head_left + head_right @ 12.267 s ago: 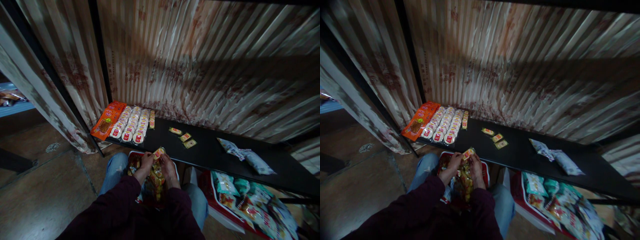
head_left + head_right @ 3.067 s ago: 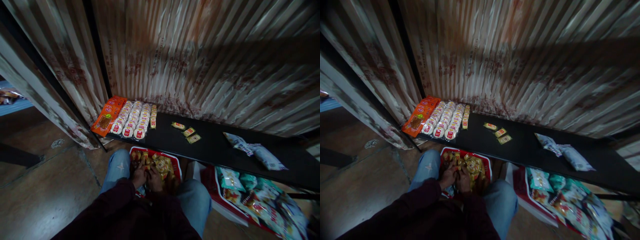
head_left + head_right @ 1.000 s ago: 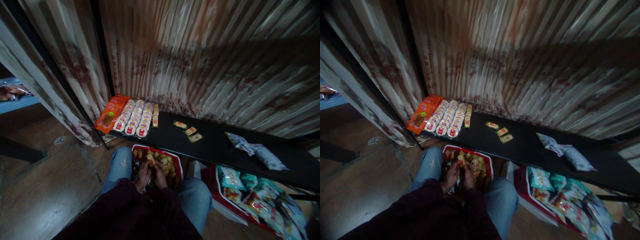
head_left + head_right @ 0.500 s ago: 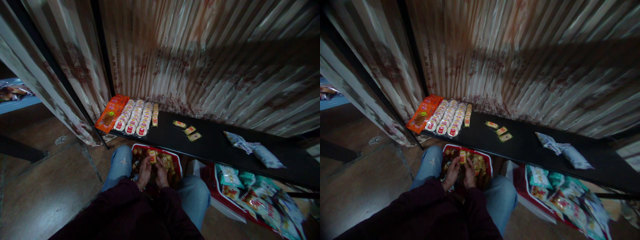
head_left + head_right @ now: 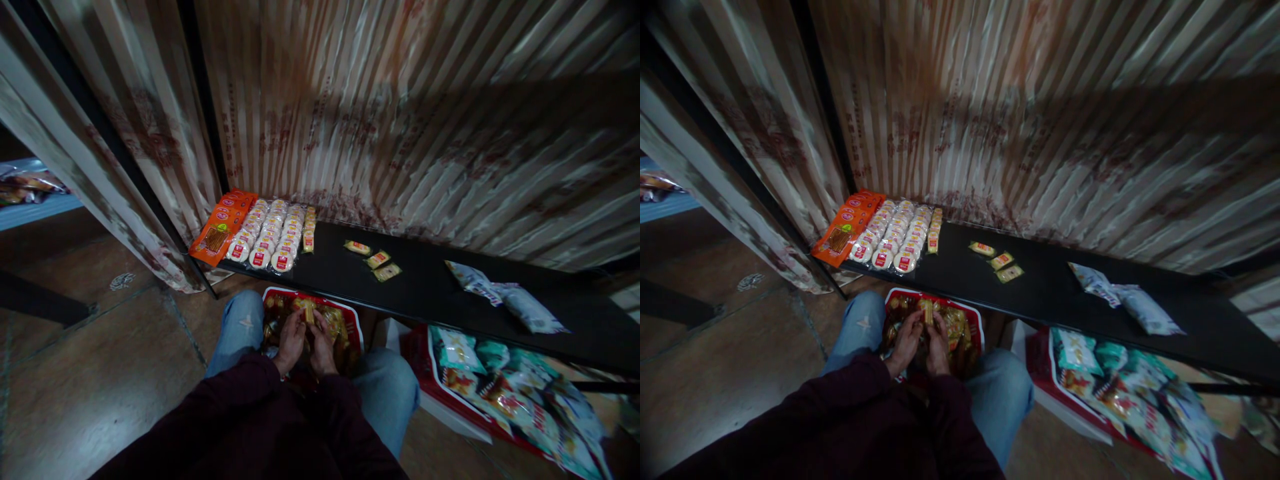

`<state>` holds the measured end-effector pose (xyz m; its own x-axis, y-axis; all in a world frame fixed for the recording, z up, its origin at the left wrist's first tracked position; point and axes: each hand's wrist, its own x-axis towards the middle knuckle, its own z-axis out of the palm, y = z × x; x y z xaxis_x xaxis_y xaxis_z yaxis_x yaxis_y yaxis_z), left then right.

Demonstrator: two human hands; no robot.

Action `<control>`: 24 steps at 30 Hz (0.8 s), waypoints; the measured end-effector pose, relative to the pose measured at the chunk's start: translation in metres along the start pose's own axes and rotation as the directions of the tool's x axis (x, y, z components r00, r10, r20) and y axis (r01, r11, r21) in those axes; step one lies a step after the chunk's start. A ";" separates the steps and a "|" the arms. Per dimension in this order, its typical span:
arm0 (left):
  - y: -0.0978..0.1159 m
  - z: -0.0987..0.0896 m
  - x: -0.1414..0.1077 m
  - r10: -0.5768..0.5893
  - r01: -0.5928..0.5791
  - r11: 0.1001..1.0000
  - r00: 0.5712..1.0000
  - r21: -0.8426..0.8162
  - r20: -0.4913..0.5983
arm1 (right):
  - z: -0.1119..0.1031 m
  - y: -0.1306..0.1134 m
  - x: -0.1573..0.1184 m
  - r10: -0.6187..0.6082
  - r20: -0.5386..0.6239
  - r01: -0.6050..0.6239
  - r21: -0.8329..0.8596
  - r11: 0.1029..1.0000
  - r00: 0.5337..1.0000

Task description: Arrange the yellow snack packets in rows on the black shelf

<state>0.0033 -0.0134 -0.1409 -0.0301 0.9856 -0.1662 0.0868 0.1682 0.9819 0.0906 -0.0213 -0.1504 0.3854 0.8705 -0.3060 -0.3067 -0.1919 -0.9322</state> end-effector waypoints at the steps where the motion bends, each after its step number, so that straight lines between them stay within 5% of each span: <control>1: 0.001 0.001 0.000 -0.014 0.014 1.000 1.000 -0.001 0.000 | 0.001 -0.002 -0.001 0.002 -0.001 -0.002 -0.001 1.000 1.000; 18: 0.007 0.003 0.010 -0.173 0.173 0.985 0.983 -0.008 -0.057 | 0.007 -0.009 -0.008 -0.036 -0.038 0.034 -0.042 0.999 0.999; 24: 0.007 0.005 0.009 -0.309 0.295 0.948 0.944 -0.118 -0.117 | 0.005 -0.002 -0.005 -0.034 -0.086 0.031 -0.034 0.999 0.996</control>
<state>0.0086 -0.0031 -0.1360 -0.1714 0.8768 -0.4493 -0.0437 0.4489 0.8925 0.0846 -0.0227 -0.1464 0.4691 0.8344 -0.2893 -0.2647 -0.1797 -0.9474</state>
